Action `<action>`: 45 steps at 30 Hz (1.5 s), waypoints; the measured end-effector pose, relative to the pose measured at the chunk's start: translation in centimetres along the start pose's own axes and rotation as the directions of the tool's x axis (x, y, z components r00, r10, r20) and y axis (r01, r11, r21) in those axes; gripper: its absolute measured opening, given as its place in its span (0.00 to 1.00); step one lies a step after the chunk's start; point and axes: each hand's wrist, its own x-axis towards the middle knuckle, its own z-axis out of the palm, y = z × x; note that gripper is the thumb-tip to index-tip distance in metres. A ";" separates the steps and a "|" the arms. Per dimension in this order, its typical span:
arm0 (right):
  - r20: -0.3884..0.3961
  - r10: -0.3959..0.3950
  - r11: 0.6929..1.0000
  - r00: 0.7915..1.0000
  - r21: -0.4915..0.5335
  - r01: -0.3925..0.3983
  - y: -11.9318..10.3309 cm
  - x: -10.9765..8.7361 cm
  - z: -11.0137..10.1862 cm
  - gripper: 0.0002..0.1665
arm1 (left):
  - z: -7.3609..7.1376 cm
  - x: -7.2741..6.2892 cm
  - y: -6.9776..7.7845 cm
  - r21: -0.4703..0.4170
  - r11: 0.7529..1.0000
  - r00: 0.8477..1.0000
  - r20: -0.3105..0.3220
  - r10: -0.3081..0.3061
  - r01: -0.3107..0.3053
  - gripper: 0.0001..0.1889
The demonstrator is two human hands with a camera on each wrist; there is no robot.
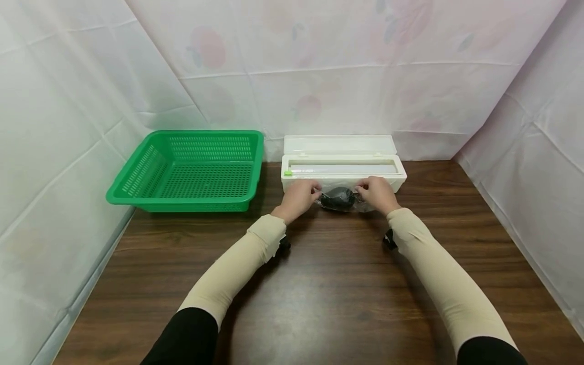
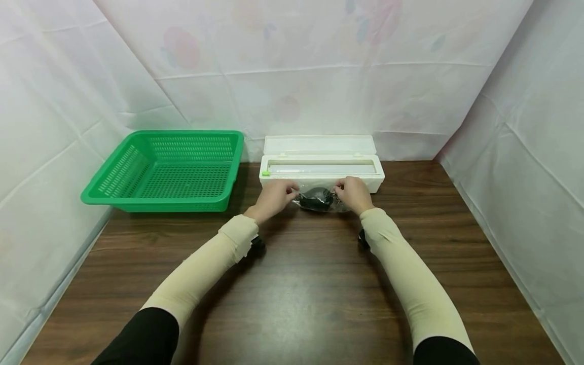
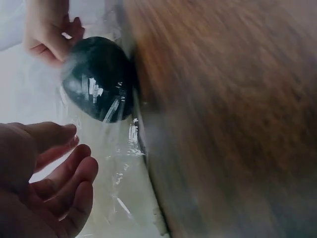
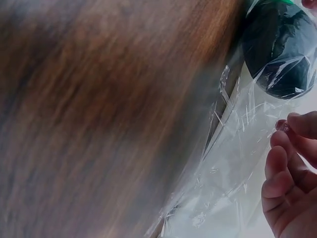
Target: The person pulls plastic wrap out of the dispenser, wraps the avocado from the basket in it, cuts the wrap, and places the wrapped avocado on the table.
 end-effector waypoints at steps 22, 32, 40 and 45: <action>0.113 -0.008 0.999 0.994 -0.049 0.013 0.1 1.0 0.4 0.12 | 1.1 0.9 0.0 0.036 0.995 0.992 0.084 -0.092 0.089 0.10; 0.084 0.066 0.998 0.994 0.011 -0.067 -0.3 -0.4 -1.3 0.16 | 0.5 0.0 0.5 -0.077 0.990 0.991 0.061 -0.116 0.121 0.13; -0.095 -0.191 0.980 0.977 -0.073 0.184 -2.0 -2.4 -1.3 0.14 | 0.5 0.2 1.6 -0.052 0.996 0.997 0.027 0.073 -0.072 0.13; -0.004 -0.375 0.917 0.927 -0.151 0.370 -2.8 -3.1 0.2 0.24 | 1.1 0.5 2.2 0.050 0.989 0.986 0.091 0.137 -0.142 0.20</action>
